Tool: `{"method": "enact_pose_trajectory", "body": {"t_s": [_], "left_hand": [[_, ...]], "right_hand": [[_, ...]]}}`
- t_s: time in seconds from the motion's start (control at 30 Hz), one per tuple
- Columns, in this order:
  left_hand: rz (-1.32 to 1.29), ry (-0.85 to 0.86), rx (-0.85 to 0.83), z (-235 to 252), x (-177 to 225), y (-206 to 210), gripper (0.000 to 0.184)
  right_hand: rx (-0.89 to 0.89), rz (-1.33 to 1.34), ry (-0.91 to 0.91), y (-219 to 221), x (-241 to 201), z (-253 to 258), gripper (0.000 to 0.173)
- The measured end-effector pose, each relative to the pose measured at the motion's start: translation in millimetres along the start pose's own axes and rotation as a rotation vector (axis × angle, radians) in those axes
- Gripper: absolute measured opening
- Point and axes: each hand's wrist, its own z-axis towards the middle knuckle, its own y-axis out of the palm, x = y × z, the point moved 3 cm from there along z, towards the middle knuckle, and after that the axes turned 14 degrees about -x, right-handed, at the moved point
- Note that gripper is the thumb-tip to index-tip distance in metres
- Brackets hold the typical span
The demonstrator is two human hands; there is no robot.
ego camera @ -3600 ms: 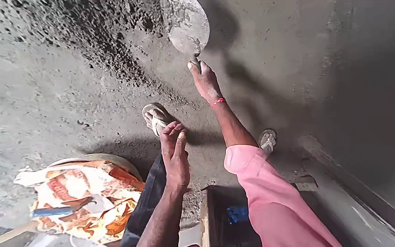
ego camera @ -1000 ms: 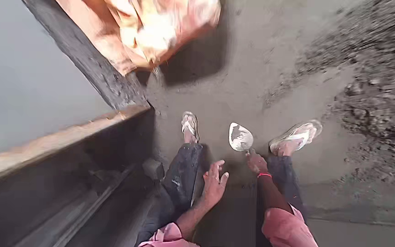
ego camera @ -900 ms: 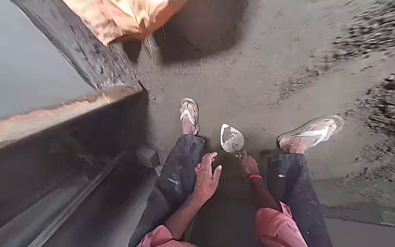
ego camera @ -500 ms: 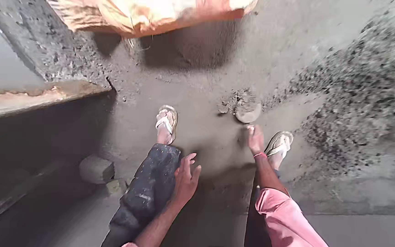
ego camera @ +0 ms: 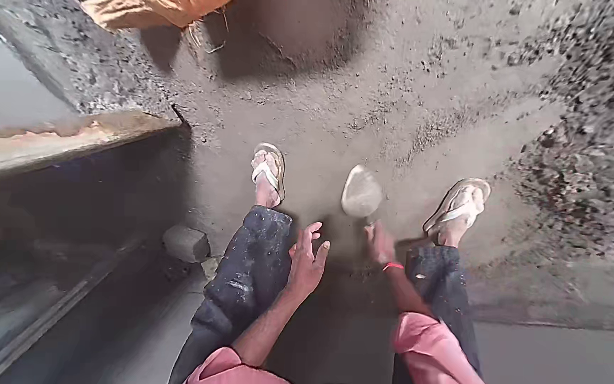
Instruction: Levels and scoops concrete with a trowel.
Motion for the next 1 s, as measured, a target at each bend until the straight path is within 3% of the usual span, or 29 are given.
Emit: {"method": "enact_pose_trajectory", "body": {"t_s": [0.1, 0.13, 0.2, 0.27, 0.33, 0.5, 0.57, 0.63, 0.7, 0.9, 1.0], "left_hand": [[-0.014, -0.019, -0.004, 3, -11, -6, 0.051], [-0.031, -0.022, -0.002, 3, -13, -7, 0.051], [-0.058, 0.001, 0.005, 6, -13, -9, 0.051], [-0.068, 0.014, 0.003, 5, -11, -4, 0.051], [-0.058, 0.01, 0.003, 7, -11, 0, 0.052], [-0.05, 0.007, 0.03, 13, -6, -1, 0.052], [-0.063, 0.005, 0.035, 10, -6, -2, 0.053], [-0.08, 0.014, 0.027, 6, -4, 1, 0.053], [-0.091, 0.035, 0.033, 15, 1, -2, 0.053], [-0.097, 0.013, 0.03, 10, -1, -6, 0.051], [-0.115, 0.019, 0.034, 16, -5, -13, 0.052]], "right_hand": [[-0.281, -0.069, 0.102, 102, -17, 6, 0.061], [-0.3, -0.063, 0.116, 111, -21, 6, 0.061], [-0.229, -0.036, 0.115, 88, -26, 12, 0.062], [-0.062, -0.036, 0.102, 25, -22, 18, 0.058], [0.112, -0.004, 0.063, -66, -12, 30, 0.057], [0.346, 0.083, -0.078, -290, 25, 29, 0.056], [0.495, 0.204, -0.076, -342, 22, 21, 0.056], [0.65, 0.302, 0.002, -347, 28, 8, 0.055], [0.572, 0.186, 0.051, -304, 12, -10, 0.058], [-0.093, -0.175, 0.096, 30, 7, -19, 0.058], [-0.318, -0.207, 0.149, 122, 13, -12, 0.059]]}}
